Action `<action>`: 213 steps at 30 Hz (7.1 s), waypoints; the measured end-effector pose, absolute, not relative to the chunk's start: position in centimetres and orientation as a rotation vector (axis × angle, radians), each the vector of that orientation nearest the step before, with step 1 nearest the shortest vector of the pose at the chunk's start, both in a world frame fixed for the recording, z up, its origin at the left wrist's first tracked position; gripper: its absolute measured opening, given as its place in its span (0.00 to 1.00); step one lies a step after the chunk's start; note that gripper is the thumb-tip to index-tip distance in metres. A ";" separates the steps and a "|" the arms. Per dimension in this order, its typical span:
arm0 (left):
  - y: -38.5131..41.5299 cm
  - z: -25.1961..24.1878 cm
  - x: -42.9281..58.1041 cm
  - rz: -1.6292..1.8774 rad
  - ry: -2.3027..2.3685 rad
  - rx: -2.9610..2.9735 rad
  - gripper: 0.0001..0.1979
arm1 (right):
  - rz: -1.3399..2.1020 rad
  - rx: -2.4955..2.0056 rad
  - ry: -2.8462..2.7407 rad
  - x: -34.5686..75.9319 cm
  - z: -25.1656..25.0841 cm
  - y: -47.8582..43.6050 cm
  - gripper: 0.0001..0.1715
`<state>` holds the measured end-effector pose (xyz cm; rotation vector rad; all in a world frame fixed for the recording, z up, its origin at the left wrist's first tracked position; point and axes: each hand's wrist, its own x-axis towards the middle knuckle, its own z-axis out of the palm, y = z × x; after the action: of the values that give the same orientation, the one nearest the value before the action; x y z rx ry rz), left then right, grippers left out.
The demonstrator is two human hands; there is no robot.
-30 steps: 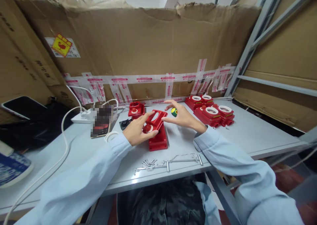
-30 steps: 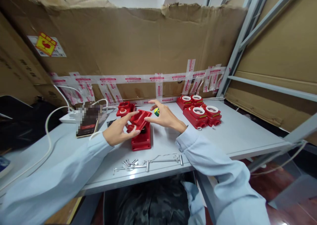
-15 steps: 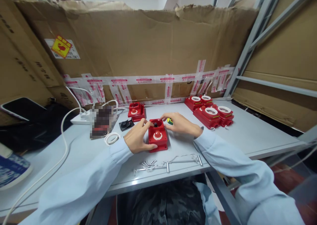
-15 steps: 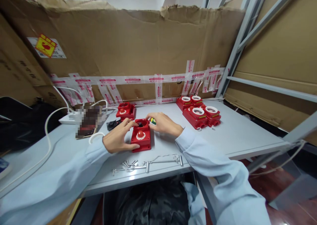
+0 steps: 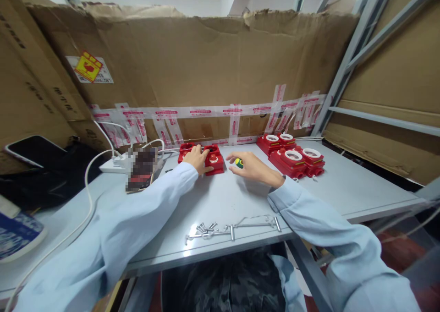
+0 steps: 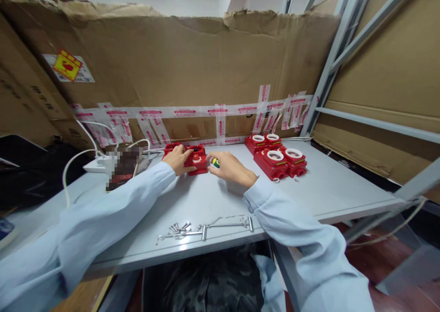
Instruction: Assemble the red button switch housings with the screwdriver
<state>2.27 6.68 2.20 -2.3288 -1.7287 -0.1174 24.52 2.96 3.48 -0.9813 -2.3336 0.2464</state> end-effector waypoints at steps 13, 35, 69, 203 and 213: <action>6.9 3.4 1.6 -0.134 -1.740 -2.240 0.38 | 0.063 -1.166 -2.197 28.3 5.9 3.1 0.17; -1.0 4.5 -6.3 -0.689 -1.355 -2.493 0.29 | -0.334 -2.122 -2.093 38.0 4.4 1.5 0.27; 0.3 0.0 -1.7 -0.762 -1.316 -3.213 0.40 | 0.363 -0.999 -1.663 28.0 3.2 3.4 0.15; -0.3 1.9 -2.7 -1.057 -1.187 -3.021 0.36 | 1.307 -1.165 -1.973 22.7 -0.2 1.2 0.12; 0.5 3.8 -5.2 -1.078 -1.521 -2.713 0.36 | 1.017 -1.074 -2.177 22.5 0.2 1.9 0.09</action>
<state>-5.16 0.52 3.76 -2.7132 -1.5210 -1.0778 22.49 1.86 0.25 -1.0739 -2.1771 1.0175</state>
